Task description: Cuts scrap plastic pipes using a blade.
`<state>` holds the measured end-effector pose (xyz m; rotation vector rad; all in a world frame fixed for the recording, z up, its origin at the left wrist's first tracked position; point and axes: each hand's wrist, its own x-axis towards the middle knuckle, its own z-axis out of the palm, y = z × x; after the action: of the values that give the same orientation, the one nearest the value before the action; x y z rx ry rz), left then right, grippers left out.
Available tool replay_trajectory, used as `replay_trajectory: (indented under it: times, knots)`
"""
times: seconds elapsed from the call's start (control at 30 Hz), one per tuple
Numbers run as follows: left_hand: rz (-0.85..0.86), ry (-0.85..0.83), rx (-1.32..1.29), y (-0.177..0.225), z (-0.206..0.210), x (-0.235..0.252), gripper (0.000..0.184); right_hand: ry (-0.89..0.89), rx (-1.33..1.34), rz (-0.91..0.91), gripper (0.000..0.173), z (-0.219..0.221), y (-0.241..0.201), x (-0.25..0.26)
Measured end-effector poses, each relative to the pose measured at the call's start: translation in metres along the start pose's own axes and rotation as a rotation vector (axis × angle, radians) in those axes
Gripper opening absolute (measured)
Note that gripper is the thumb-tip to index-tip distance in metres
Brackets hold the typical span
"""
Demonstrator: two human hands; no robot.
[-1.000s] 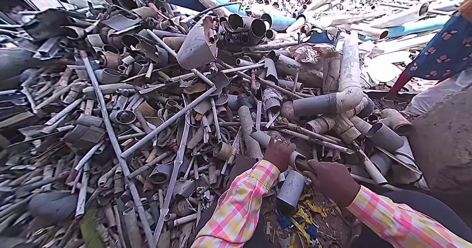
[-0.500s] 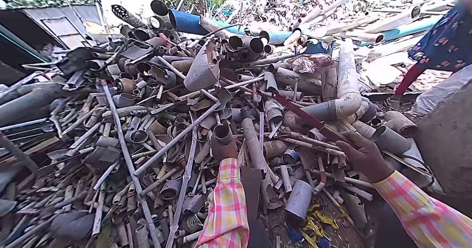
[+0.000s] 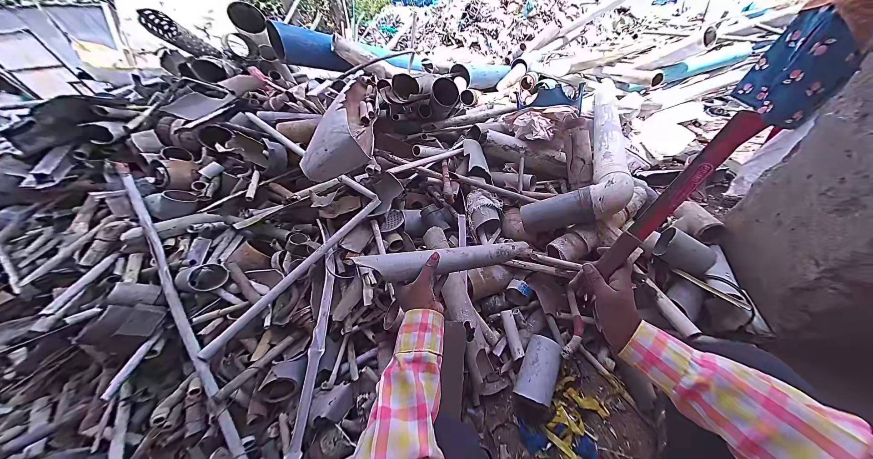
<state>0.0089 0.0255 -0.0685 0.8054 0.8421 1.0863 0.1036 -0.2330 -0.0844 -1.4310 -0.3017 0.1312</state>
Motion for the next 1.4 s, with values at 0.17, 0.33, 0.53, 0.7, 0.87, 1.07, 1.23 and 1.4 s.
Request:
replay_trajectory:
  times: [0.17, 0.33, 0.53, 0.7, 0.87, 1.07, 1.23, 1.4]
  knots:
    - [0.129, -0.014, 0.164, -0.004, 0.003, 0.001, 0.080, -0.494, -0.656, 0.553, 0.025, 0.008, 0.023, -0.011]
    - [0.301, -0.011, 0.457, -0.008, -0.016, 0.023, 0.092, -0.139, -0.219, 0.014, 0.040, -0.003, 0.006, -0.004]
    - [0.127, -0.027, 0.228, -0.006, -0.003, 0.003, 0.080, -0.571, -0.740, 0.510, 0.034, 0.003, 0.034, -0.011]
    - [0.179, -0.043, 0.433, -0.010, -0.010, 0.012, 0.084, -0.411, -0.483, 0.324, 0.030, 0.001, 0.025, -0.010]
    - [0.062, -0.062, 0.323, -0.015, -0.005, 0.003, 0.084, -0.498, -0.521, 0.540, 0.032, 0.002, 0.043, -0.017]
    - [0.189, -0.267, 0.695, -0.020, -0.006, -0.007, 0.089, -0.303, -0.189, 0.391, 0.022, -0.001, 0.030, 0.001]
    - [0.308, -0.510, 1.119, -0.029, 0.018, -0.053, 0.107, -0.262, -0.464, 0.205, 0.029, -0.004, 0.014, 0.015]
    - [0.464, -0.679, 1.110, -0.057, 0.048, -0.103, 0.103, -0.168, -0.075, 0.094, 0.041, 0.018, -0.011, 0.004]
